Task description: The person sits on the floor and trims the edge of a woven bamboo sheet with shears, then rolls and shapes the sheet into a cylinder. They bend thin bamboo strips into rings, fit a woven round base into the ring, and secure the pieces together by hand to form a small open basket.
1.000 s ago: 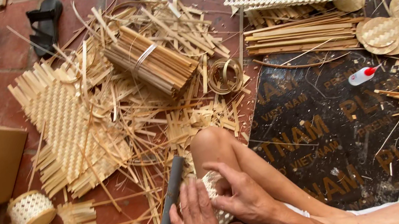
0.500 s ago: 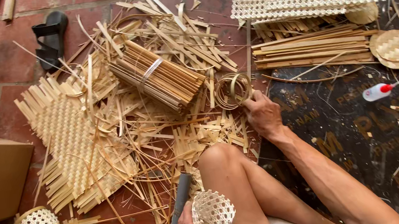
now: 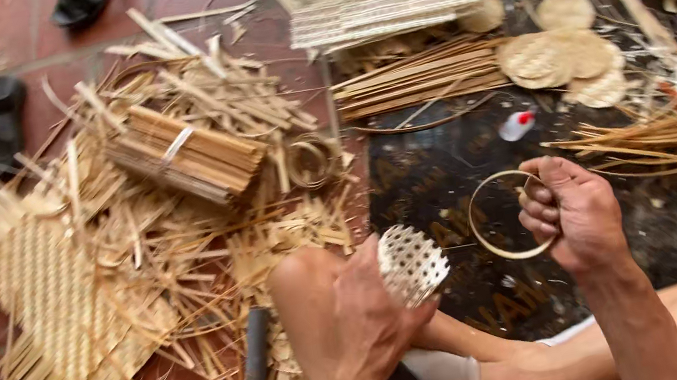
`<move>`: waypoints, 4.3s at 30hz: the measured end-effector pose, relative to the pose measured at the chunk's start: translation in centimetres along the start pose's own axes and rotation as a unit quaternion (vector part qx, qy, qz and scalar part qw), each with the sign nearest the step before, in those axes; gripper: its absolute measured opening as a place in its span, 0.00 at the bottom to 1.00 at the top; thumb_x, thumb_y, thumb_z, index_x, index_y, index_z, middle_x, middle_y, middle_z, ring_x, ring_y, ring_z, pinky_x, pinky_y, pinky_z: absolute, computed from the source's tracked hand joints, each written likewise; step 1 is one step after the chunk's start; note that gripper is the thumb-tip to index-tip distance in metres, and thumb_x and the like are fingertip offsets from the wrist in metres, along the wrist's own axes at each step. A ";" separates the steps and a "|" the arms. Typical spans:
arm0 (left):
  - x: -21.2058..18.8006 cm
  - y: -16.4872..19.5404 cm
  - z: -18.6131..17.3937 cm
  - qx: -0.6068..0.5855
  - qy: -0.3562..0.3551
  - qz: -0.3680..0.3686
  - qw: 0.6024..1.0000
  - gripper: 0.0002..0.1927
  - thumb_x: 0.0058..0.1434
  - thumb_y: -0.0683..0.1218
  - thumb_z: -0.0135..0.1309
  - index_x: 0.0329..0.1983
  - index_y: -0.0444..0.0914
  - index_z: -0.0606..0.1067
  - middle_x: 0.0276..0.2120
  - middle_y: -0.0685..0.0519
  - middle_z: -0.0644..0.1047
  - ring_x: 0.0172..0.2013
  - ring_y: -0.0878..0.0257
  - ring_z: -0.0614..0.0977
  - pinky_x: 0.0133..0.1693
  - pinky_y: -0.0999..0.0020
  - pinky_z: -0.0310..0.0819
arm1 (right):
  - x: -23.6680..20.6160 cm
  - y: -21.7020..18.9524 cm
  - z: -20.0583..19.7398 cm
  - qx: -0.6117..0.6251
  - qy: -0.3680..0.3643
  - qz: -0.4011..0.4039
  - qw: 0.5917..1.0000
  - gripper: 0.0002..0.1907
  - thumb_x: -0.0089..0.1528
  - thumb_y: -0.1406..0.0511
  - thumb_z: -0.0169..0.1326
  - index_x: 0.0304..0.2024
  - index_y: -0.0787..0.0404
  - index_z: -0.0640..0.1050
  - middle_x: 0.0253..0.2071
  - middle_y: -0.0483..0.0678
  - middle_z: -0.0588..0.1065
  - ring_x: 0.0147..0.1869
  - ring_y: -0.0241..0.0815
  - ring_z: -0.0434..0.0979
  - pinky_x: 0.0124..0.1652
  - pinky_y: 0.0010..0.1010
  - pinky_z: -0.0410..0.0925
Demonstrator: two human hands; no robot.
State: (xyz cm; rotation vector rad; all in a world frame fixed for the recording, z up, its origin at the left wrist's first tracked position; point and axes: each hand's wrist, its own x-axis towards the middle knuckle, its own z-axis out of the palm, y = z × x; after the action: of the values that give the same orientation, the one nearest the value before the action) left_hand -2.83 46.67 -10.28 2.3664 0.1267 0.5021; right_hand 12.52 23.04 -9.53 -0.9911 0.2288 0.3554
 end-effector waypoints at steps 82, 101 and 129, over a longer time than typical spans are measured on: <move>3.2 -0.5 21.1 -0.531 -0.070 -0.157 0.830 0.22 0.76 0.50 0.40 0.58 0.29 0.76 0.51 0.48 0.80 0.52 0.62 0.78 0.59 0.67 0.69 | 1.7 3.9 -6.7 -0.554 -0.023 -0.439 0.707 0.06 0.62 0.71 0.60 0.40 0.68 0.78 0.34 0.53 0.77 0.34 0.49 0.80 0.33 0.35 0.72; 3.3 -0.7 20.0 -0.434 -0.159 -0.086 0.883 0.44 0.73 0.69 0.21 0.63 0.32 0.74 0.67 0.45 0.71 0.76 0.52 0.56 0.72 0.57 0.48 | 0.4 3.0 -4.1 -0.451 0.013 -0.393 0.801 0.07 0.68 0.67 0.55 0.38 0.66 0.76 0.32 0.50 0.74 0.33 0.45 0.75 0.33 0.34 0.68; 3.2 -0.4 20.6 -0.454 -0.109 -0.089 0.880 0.28 0.76 0.50 0.30 0.58 0.29 0.77 0.60 0.41 0.77 0.69 0.51 0.70 0.70 0.58 0.57 | 0.9 4.5 -6.4 -0.560 0.028 -0.478 0.676 0.06 0.61 0.71 0.62 0.41 0.64 0.80 0.36 0.52 0.79 0.41 0.53 0.81 0.48 0.40 0.76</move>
State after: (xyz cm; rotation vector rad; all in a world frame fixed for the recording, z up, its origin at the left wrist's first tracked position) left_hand 8.16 34.82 -23.40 1.4479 -0.0050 0.1360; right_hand 11.40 20.03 -16.65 -2.1722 -0.5642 -0.6304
